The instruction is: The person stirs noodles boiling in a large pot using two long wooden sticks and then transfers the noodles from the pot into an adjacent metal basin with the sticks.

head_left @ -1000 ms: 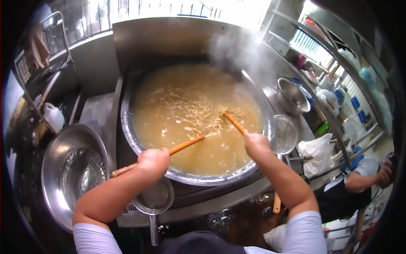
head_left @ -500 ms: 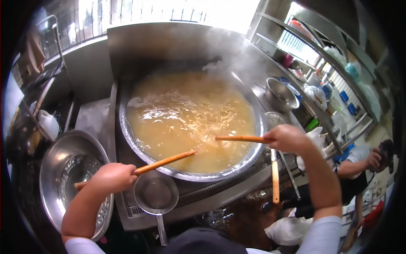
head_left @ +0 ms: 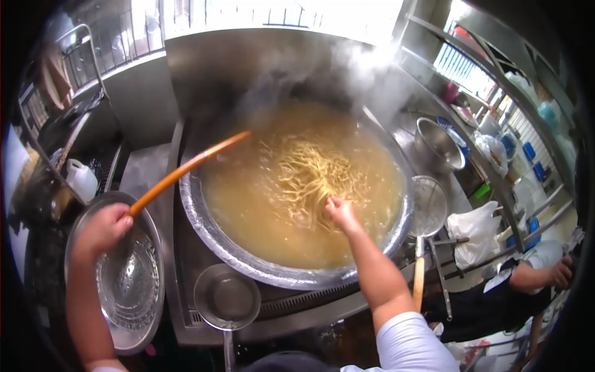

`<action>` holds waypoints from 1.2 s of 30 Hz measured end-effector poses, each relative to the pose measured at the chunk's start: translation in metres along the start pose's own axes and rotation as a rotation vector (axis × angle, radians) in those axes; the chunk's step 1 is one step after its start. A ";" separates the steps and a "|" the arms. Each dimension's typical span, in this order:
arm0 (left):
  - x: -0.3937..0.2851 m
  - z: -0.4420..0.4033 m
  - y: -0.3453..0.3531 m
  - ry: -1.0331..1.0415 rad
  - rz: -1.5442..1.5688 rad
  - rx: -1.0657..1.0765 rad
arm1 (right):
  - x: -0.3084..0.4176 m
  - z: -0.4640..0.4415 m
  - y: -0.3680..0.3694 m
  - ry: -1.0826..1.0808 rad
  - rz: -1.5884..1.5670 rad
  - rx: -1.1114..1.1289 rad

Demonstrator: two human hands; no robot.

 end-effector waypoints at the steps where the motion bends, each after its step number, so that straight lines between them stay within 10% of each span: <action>1: -0.013 -0.023 0.005 -0.040 -0.069 0.026 | 0.032 0.029 -0.025 0.217 0.072 0.064; 6: -0.026 -0.136 0.055 -0.096 -0.372 0.090 | 0.070 0.066 -0.201 0.110 0.444 0.198; 14: -0.102 -0.260 0.174 -0.036 -0.417 0.185 | 0.176 0.331 -0.443 0.245 0.558 -0.292; 24: -0.210 -0.214 0.236 0.194 -0.675 0.351 | 0.149 0.158 -0.225 -0.022 1.315 -0.426; 28: -0.217 -0.186 0.230 0.261 -0.743 0.475 | 0.131 0.092 -0.150 -0.008 1.134 -0.423; 36: -0.178 -0.108 0.206 0.310 -0.593 0.369 | 0.094 0.234 -0.133 -0.029 1.309 -0.332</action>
Point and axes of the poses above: each hand's wrist, its own z-axis away from the middle knuckle, its own y-axis out of the palm, x = y × z, the point moved 6 cm from there along -z, towards the middle knuckle, and after that the axes turned 14 degrees about y, right-handed, at the moved point
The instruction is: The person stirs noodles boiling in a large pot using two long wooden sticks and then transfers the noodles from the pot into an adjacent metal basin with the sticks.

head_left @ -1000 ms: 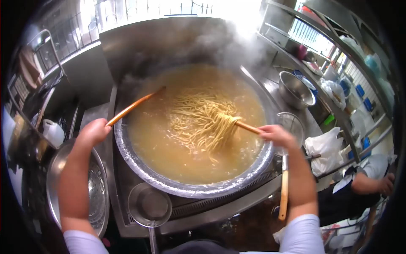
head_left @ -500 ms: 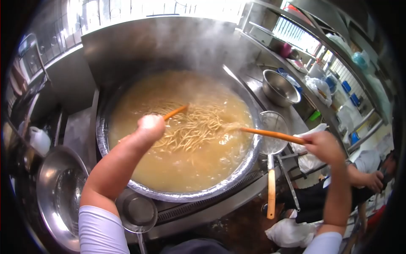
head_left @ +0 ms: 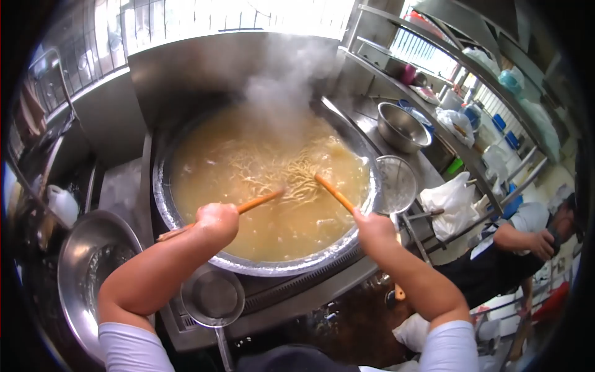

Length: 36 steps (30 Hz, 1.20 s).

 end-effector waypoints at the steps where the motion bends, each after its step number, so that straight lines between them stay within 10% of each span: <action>1: 0.004 0.014 0.003 0.006 0.006 0.001 | -0.013 0.028 -0.025 -0.037 0.027 -0.058; 9: 0.012 0.109 0.017 0.044 0.003 0.108 | -0.071 0.125 -0.220 -0.163 0.103 -0.029; 14: 0.032 0.147 0.015 0.028 0.214 0.237 | -0.031 -0.003 -0.092 -0.134 -0.143 0.312; 22: 0.124 0.252 -0.001 -0.215 0.584 0.202 | 0.095 -0.106 0.104 0.062 -0.611 0.209; 26: 0.141 0.276 -0.016 -0.308 0.647 0.148 | 0.126 -0.177 0.135 0.029 -1.121 0.206; 32: 0.166 0.191 -0.061 -0.339 0.814 -0.126 | 0.081 -0.190 0.090 0.004 -0.860 0.023; 36: 0.144 0.113 -0.097 -0.334 0.736 -0.206 | -0.022 -0.188 0.034 0.044 -0.876 0.399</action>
Point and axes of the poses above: each hand's wrist, its own z-axis away from the middle knuckle, its own y-axis out of the palm, x = y × z, the point moved 6 cm from there along -z, towards the middle knuckle, and after that the axes turned 14 degrees about y, right-handed, at the moved point
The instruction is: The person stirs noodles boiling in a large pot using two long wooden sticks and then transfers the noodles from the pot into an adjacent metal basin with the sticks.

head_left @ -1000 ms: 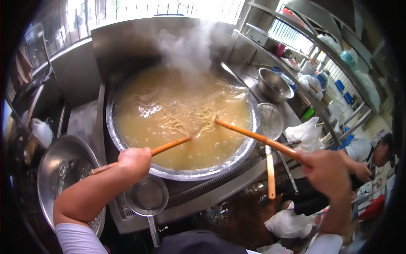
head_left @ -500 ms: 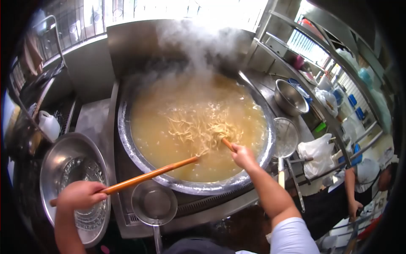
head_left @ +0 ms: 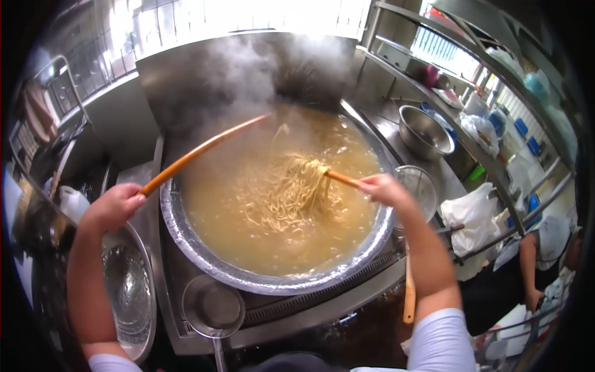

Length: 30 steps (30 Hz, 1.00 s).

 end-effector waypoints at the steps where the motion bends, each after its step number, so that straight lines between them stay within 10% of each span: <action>1: -0.006 -0.021 0.006 0.032 -0.072 -0.027 | -0.001 0.032 -0.050 -0.052 0.082 -0.053; 9: -0.048 -0.152 0.130 0.061 -0.763 0.047 | -0.022 0.248 -0.247 0.030 0.223 -0.349; 17: -0.077 -0.124 0.205 0.107 -0.825 0.177 | 0.012 0.080 -0.059 0.018 0.925 -0.478; 23: -0.062 -0.085 0.237 0.119 -0.699 0.241 | 0.026 -0.001 0.072 -0.030 0.635 -0.423; 30: -0.019 0.017 0.159 0.162 -0.460 0.345 | 0.054 0.155 -0.011 -0.139 0.839 -0.402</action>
Point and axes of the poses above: each hand's wrist, its own z-axis away from the middle knuckle, its own y-axis out of the palm, x = y × z, the point moved 6 cm from there along -z, towards the middle knuckle, and after that the axes turned 14 degrees about y, right-handed, at the moved point
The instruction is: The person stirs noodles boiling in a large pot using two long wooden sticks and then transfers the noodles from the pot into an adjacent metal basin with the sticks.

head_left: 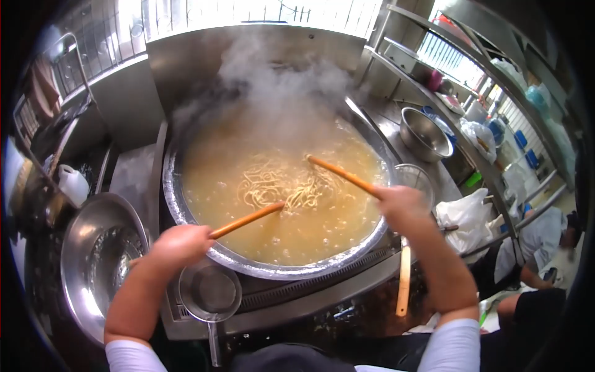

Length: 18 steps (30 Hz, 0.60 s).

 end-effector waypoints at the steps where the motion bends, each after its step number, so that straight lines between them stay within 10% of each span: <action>1: 0.020 0.021 -0.005 0.010 0.087 -0.023 | -0.018 0.026 -0.040 -0.060 -0.020 -0.085; 8: 0.103 0.155 -0.004 -0.197 0.442 -0.053 | -0.046 0.122 -0.167 -0.222 -0.066 -0.067; 18: 0.184 0.246 0.005 -0.378 0.660 -0.353 | 0.062 -0.021 0.092 0.116 -0.620 0.504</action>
Point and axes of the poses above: each hand's wrist, its own z-axis away from the middle knuckle, its own y-axis out of the palm, x = y × z, the point moved 6 cm from there along -z, towards the middle knuckle, and after that the axes turned 14 degrees about y, right-handed, at the moved point
